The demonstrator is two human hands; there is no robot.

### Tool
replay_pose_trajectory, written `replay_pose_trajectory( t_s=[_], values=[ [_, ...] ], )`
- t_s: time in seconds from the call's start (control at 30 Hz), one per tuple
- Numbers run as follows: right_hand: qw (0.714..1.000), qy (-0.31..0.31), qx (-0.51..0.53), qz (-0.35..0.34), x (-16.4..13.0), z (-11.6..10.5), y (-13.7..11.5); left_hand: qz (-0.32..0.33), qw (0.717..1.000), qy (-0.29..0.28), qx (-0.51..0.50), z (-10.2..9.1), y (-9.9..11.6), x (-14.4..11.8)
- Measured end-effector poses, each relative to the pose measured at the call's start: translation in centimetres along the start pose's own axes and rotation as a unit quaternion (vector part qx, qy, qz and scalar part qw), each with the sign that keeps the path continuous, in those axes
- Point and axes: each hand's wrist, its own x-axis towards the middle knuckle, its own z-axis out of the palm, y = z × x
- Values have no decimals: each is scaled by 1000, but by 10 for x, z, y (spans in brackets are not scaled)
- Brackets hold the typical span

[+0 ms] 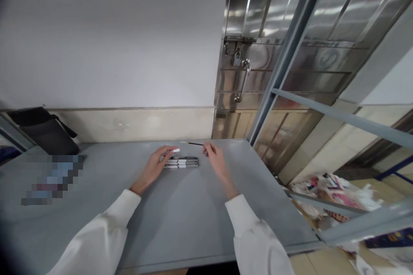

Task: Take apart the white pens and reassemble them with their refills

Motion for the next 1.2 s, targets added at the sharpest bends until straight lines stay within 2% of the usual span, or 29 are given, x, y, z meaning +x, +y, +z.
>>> replay_pose_trajectory(
  t_s=[0.37, 0.73, 0.97, 1.2],
  values=[
    [994, -29, -99, -31, -4, -4, -8, -21, 999, 24, 2, -2, -6, 3],
    [992, -27, -113, -44, -6, -5, -14, -39, 999, 28, -4, 0, -7, 2],
    [990, -65, -108, -70, -9, 4, -11, -36, 999, 15, -8, 0, 3, 3],
    [991, -100, -79, -44, -15, 11, -17, -64, 997, 20, -25, 4, 5, 3]
  ],
)
